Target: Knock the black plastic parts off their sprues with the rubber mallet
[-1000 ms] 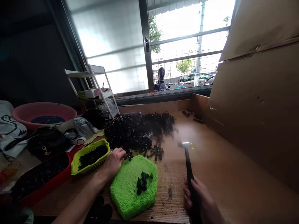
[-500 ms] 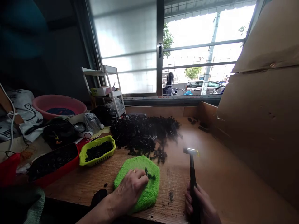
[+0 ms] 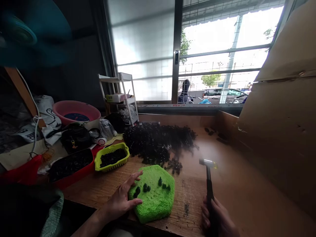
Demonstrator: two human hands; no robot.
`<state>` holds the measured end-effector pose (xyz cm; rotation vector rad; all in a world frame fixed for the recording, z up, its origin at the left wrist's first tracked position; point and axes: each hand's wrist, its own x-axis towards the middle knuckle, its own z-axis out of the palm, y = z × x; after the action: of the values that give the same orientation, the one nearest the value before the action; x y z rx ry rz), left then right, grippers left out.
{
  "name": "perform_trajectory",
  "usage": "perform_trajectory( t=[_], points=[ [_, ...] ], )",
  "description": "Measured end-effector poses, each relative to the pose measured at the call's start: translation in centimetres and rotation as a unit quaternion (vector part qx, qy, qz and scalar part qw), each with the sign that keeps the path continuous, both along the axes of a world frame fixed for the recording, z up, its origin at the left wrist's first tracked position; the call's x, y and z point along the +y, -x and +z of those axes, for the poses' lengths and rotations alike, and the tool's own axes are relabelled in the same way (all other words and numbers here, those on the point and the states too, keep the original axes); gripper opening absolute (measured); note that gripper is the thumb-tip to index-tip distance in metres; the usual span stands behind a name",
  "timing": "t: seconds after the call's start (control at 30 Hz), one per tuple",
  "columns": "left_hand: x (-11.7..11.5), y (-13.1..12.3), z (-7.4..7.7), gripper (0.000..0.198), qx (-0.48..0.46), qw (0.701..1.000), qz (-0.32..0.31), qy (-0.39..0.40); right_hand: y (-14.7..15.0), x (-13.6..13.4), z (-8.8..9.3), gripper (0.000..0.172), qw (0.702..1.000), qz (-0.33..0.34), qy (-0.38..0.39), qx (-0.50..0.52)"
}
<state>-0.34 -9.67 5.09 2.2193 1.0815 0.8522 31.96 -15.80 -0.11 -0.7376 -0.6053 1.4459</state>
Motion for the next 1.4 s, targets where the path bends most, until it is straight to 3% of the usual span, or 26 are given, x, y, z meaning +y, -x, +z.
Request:
perform_trajectory(
  t=[0.07, 0.17, 0.3, 0.5, 0.7, 1.0, 1.2, 1.27, 1.4],
  points=[
    [0.0, 0.1, -0.8, 0.068, -0.040, 0.998, 0.048, -0.012, 0.0, 0.1, -0.1, 0.019, 1.000, 0.002, 0.001, 0.000],
    [-0.2, 0.2, -1.7, 0.031, -0.043, 0.991, 0.121, -0.034, -0.1, 0.1, -0.2, 0.018, 1.000, 0.009, -0.002, 0.000],
    [-0.5, -0.3, -1.9, 0.003, 0.006, 0.990, 0.117, -0.081, -0.4, 0.0, -0.3, 0.017, 1.000, 0.015, 0.003, 0.001],
    [-0.3, -1.1, -1.4, 0.011, 0.021, 0.990, 0.087, -0.112, -0.4, -0.1, -0.4, 0.015, 1.000, 0.019, -0.001, -0.004],
    [-1.2, 0.1, -1.2, 0.021, 0.013, 0.994, 0.032, -0.102, -0.4, -0.2, -0.3, 0.016, 1.000, 0.019, 0.001, -0.007],
    [-2.0, -1.6, -1.2, 0.013, 0.015, 0.989, 0.086, -0.118, -0.3, -0.2, -0.2, 0.015, 1.000, 0.023, -0.006, -0.009],
    [-2.8, -2.0, -0.7, 0.020, 0.028, 0.987, 0.043, -0.151, -0.1, -0.3, 0.2, 0.017, 1.000, 0.013, -0.006, -0.020],
    [-2.6, -1.9, -0.5, 0.020, -0.002, 0.989, 0.059, -0.138, 0.0, -0.4, 0.3, 0.018, 1.000, 0.009, -0.006, -0.020],
    [-1.0, -2.4, -0.4, 0.010, -0.006, 0.979, 0.155, -0.129, 0.0, -0.3, 0.3, 0.018, 1.000, 0.006, -0.005, -0.021]
  ],
)
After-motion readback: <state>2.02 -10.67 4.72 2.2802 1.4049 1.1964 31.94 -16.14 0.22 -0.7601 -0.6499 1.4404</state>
